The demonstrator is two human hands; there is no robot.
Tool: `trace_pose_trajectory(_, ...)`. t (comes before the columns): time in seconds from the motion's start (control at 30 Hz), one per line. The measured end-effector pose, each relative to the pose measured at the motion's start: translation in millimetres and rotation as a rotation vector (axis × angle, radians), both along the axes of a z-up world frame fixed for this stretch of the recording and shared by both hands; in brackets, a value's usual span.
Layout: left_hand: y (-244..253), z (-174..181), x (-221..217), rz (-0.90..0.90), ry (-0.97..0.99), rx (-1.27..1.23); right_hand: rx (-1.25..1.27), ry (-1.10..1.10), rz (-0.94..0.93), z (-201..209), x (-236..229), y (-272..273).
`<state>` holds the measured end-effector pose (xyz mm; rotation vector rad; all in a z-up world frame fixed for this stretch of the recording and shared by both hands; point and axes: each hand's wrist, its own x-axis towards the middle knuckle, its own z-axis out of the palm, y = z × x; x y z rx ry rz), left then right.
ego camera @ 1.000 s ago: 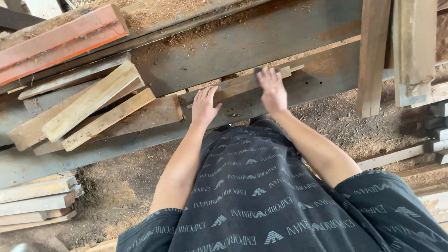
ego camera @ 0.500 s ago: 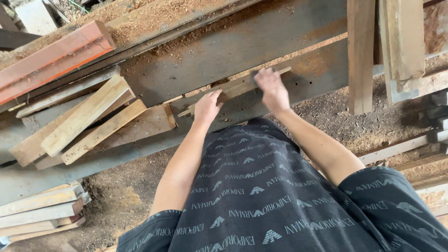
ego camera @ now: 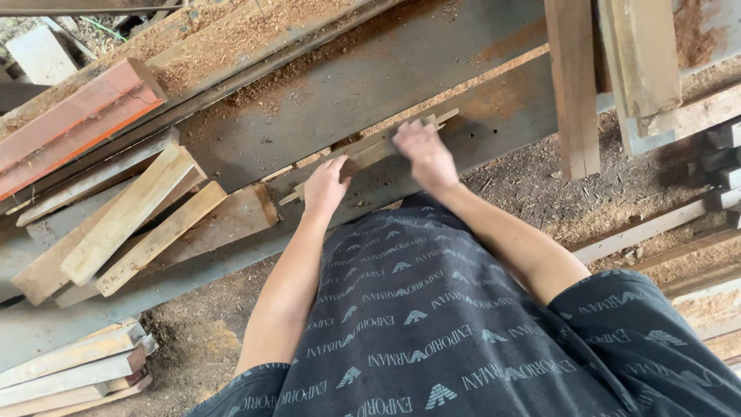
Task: The person sands a wooden block by hand using sandpaper on a workbench and then gathers additional pieces of lumber.
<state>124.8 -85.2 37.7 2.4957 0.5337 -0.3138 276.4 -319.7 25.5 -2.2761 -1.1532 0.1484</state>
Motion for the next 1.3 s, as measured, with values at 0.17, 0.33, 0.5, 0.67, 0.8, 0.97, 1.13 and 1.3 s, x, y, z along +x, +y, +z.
trace_pose_trajectory(0.17, -2, -1, 3, 0.013, 0.052, 0.031, 0.024, 0.040, 0.199, 1, 9, -12)
trace_pose_trajectory(0.33, -4, -1, -1, 0.039, 0.020, 0.024, -0.139, -0.163, -0.158, -10, 43, -30)
trace_pose_trajectory(0.5, -3, 1, 1, 0.042, 0.020, 0.017, -0.063, 0.011, 0.135, -7, -13, -6)
trace_pose_trajectory(0.67, -2, 3, 1, 0.002, 0.006, 0.012, -0.146, -0.065, 0.192, -16, 13, -24)
trace_pose_trajectory(0.8, -2, 0, -1, -0.001, 0.015, 0.011, -0.255, -0.117, -0.161, -14, 32, -23)
trace_pose_trajectory(0.97, 2, -5, -4, -0.024, -0.036, 0.012, -0.173, -0.146, 0.224, -2, -30, 26)
trace_pose_trajectory(1.13, 12, -8, -15, -0.021, -0.084, 0.035, -0.107, 0.051, 0.077, -3, -13, 6)
trace_pose_trajectory(1.3, 24, -10, -40, 0.012, -0.075, 0.078, -0.207, -0.077, -0.105, -12, 8, 4)
